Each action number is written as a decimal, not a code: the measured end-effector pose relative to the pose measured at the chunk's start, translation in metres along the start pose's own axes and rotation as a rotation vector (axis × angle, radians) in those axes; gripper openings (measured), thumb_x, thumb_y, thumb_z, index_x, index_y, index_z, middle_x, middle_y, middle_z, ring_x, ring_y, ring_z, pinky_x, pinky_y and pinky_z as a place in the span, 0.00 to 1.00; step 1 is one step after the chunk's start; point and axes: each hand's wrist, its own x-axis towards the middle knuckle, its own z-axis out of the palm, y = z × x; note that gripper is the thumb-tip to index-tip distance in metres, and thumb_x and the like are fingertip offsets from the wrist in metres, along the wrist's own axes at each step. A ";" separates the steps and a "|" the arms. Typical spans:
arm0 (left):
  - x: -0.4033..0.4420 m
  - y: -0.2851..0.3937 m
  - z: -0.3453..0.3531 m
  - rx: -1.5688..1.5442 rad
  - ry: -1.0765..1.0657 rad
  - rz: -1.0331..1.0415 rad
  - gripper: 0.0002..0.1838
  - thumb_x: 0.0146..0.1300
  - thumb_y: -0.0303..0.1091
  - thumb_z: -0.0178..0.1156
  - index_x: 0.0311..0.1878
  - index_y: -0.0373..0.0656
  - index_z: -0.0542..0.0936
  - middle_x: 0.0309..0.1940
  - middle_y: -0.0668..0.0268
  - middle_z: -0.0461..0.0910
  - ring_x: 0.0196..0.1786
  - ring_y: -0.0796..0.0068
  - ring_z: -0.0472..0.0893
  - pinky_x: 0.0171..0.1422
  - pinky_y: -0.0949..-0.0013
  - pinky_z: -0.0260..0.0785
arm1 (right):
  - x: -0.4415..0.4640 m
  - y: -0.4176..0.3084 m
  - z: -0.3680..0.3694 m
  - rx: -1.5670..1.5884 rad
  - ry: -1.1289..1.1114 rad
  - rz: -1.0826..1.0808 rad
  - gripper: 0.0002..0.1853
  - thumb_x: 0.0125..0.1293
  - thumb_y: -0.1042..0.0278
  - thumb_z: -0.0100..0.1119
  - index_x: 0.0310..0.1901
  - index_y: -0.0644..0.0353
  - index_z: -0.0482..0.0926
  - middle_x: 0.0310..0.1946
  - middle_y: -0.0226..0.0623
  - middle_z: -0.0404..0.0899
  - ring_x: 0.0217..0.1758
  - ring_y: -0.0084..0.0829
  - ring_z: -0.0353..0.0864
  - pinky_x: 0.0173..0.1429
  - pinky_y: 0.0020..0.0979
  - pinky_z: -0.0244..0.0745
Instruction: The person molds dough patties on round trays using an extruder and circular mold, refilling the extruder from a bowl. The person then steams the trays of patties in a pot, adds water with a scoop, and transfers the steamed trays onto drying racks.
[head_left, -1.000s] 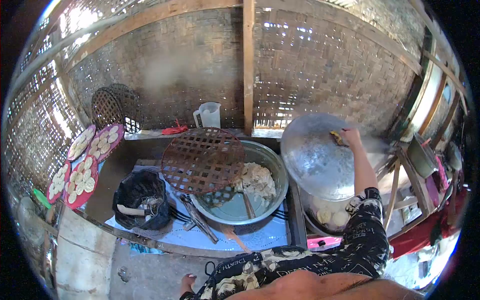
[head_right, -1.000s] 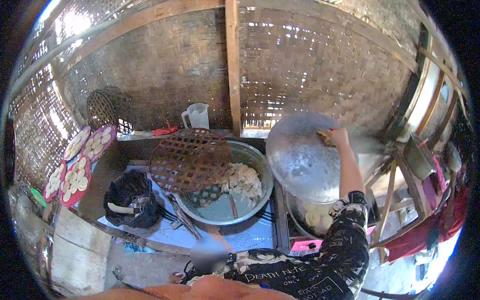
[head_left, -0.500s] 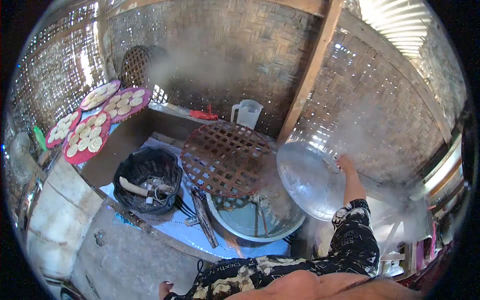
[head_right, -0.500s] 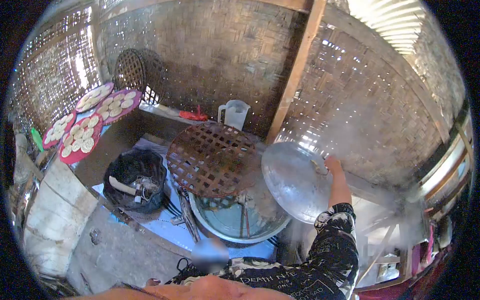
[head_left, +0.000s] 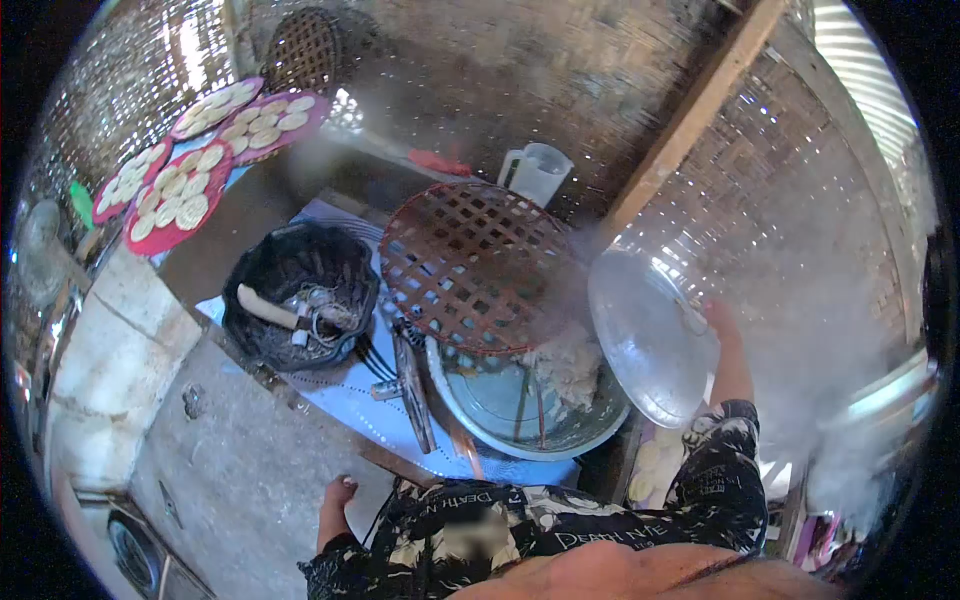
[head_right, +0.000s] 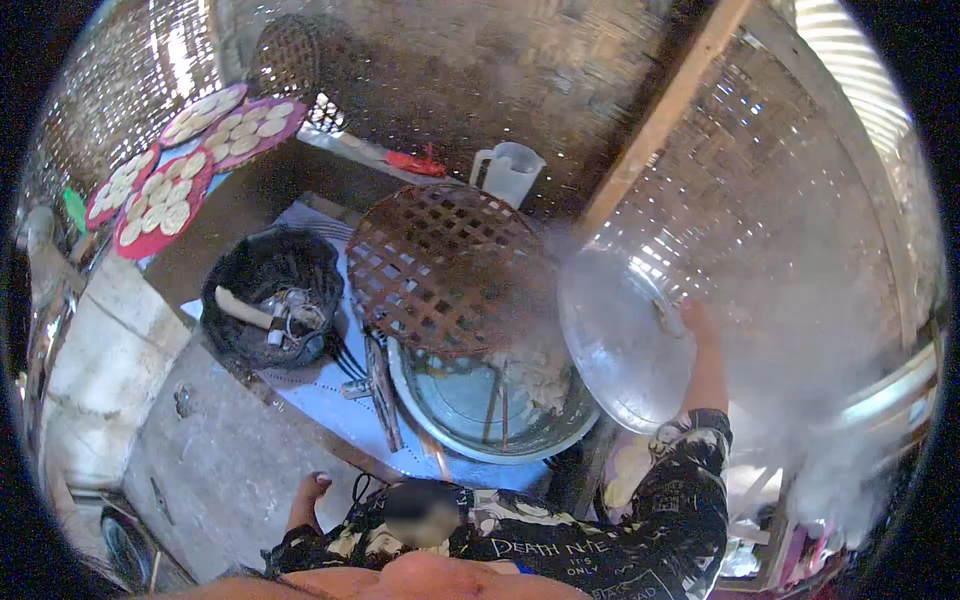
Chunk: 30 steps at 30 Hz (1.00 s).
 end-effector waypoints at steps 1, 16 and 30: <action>0.000 0.006 0.000 -0.018 0.001 -0.009 0.25 0.49 0.50 0.59 0.48 0.46 0.75 0.42 0.53 0.77 0.48 0.54 0.75 0.52 0.61 0.68 | 0.007 0.012 0.005 0.026 -0.006 -0.074 0.18 0.50 0.65 0.56 0.45 0.58 0.73 0.37 0.45 0.77 0.40 0.39 0.76 0.44 0.37 0.70; -0.011 0.026 -0.045 -0.474 -0.267 0.198 0.22 0.49 0.48 0.62 0.42 0.42 0.77 0.38 0.62 0.80 0.41 0.67 0.79 0.44 0.64 0.71 | -0.264 -0.319 -0.214 0.418 -0.390 -0.799 0.17 0.52 0.68 0.59 0.45 0.58 0.73 0.48 0.42 0.73 0.53 0.41 0.71 0.56 0.35 0.66; -0.093 0.298 -0.174 -0.766 -0.395 0.784 0.17 0.59 0.44 0.57 0.46 0.44 0.75 0.34 0.74 0.76 0.33 0.83 0.72 0.38 0.81 0.64 | -0.438 -0.299 -0.183 0.849 -0.369 -0.524 0.14 0.50 0.73 0.60 0.41 0.63 0.76 0.36 0.42 0.78 0.40 0.36 0.78 0.45 0.31 0.71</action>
